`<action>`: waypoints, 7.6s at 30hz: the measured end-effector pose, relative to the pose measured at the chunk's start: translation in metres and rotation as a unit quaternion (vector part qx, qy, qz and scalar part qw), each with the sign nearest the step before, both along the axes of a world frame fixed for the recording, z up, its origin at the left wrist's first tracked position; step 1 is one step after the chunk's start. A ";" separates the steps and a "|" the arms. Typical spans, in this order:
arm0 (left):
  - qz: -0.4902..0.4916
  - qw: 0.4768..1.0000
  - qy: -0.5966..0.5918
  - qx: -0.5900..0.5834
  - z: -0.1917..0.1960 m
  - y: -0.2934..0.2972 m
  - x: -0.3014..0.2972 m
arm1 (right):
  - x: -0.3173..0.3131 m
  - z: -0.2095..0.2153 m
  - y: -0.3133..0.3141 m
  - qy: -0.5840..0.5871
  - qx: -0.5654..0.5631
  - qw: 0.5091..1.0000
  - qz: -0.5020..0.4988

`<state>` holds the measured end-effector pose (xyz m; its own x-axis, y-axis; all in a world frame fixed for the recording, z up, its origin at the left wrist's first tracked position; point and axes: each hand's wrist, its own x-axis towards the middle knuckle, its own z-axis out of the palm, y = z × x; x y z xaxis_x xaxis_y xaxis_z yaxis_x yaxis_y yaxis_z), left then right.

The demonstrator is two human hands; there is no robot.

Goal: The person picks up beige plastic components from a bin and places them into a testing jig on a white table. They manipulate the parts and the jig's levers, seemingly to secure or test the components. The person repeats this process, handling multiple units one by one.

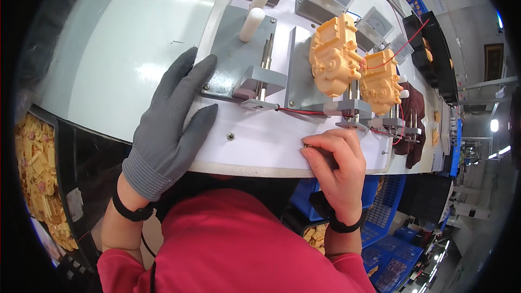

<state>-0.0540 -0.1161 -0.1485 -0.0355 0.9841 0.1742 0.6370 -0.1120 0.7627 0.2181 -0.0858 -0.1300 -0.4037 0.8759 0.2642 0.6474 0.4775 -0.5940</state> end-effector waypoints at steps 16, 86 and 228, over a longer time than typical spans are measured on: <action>-0.013 1.000 -0.018 0.015 -0.002 0.003 0.003 | 0.002 -0.003 -0.001 0.022 0.036 0.999 0.000; 0.010 0.997 -0.066 -0.042 -0.004 0.001 0.003 | 0.009 -0.016 0.003 0.136 0.122 0.983 0.010; -0.016 0.998 -0.053 -0.043 0.002 0.003 -0.006 | 0.008 -0.015 -0.004 0.144 0.103 0.984 -0.020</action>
